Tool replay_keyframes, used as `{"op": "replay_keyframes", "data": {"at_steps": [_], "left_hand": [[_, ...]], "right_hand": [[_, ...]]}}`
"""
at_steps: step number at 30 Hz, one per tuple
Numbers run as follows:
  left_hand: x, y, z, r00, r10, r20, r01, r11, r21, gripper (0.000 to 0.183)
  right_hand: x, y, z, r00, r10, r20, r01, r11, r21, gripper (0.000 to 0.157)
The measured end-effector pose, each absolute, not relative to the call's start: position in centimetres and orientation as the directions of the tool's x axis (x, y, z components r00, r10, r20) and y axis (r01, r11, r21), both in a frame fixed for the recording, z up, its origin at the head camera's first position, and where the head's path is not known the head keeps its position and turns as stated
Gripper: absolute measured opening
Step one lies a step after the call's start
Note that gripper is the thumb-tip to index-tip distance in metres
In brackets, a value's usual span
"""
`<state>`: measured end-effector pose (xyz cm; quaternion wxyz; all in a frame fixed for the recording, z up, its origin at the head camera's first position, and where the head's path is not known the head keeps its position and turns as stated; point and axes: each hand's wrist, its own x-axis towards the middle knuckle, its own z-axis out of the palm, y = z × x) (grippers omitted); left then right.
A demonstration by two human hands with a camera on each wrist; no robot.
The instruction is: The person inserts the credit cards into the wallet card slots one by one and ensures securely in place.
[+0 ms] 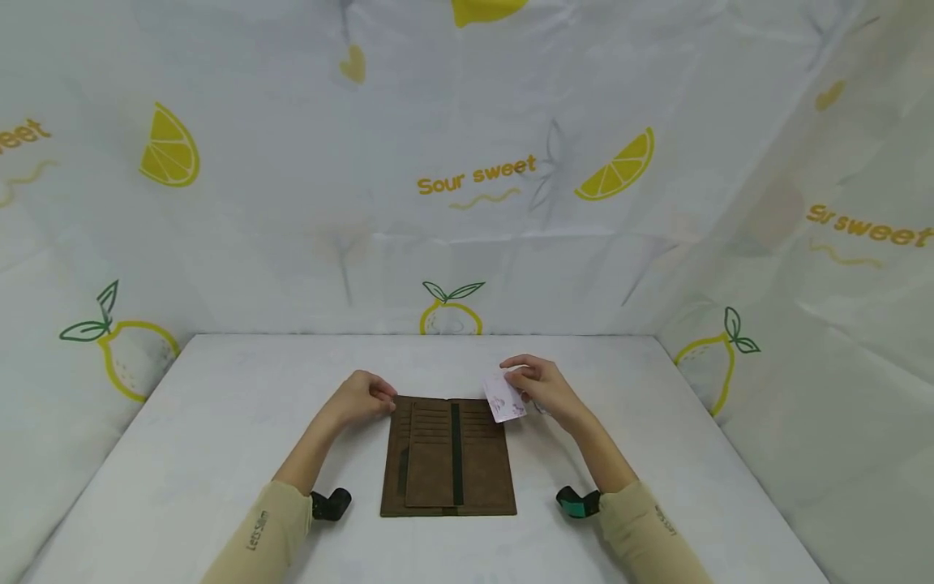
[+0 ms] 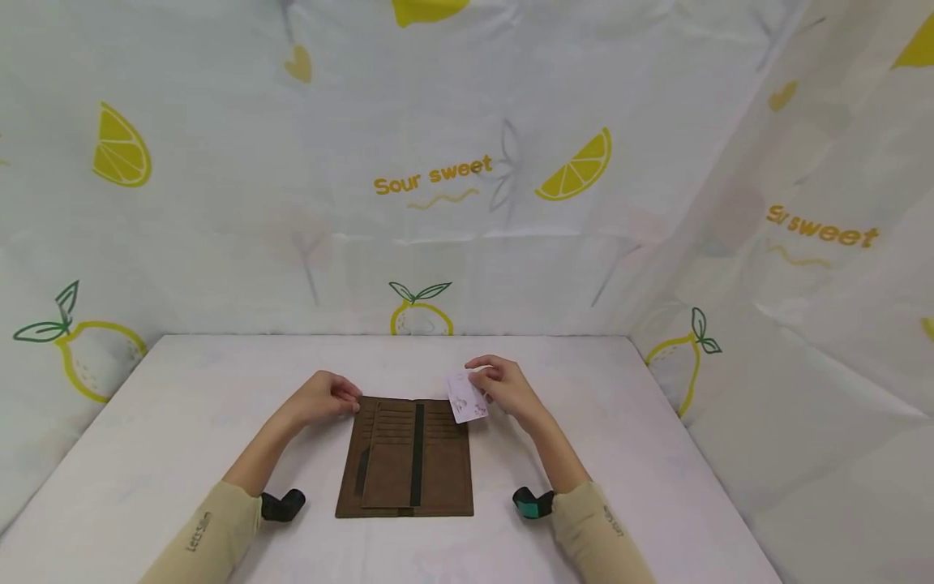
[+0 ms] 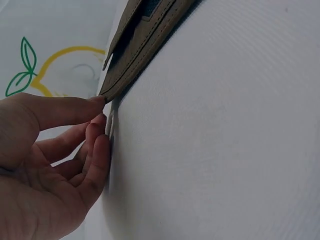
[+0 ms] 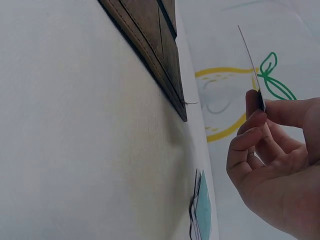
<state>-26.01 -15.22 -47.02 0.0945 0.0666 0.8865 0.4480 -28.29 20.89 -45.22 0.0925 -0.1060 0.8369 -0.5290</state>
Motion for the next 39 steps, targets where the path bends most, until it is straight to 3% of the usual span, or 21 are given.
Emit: {"op": "replay_keyframes", "data": {"at_steps": [8,25,39], "left_hand": [[-25.7,-15.6,-46.9,-0.964,0.217,-0.157,-0.04,0.466,0.884,0.023],[-25.3,-15.8,-47.1,-0.964,0.228,-0.137,-0.033,0.408,0.912,0.028],[-25.5,-15.8,-47.3,-0.961,0.235,-0.144,-0.041,0.394,0.918,0.028]], "right_hand": [[-28.2,20.3,-45.5,-0.961,-0.269,-0.064,-0.049,0.395,-0.917,0.03],[-27.8,20.2,-45.9,-0.962,-0.271,-0.037,-0.077,0.4,-0.913,0.03],[-27.6,19.9,-46.3,-0.932,-0.362,-0.021,-0.139,0.411,-0.901,0.029]]}}
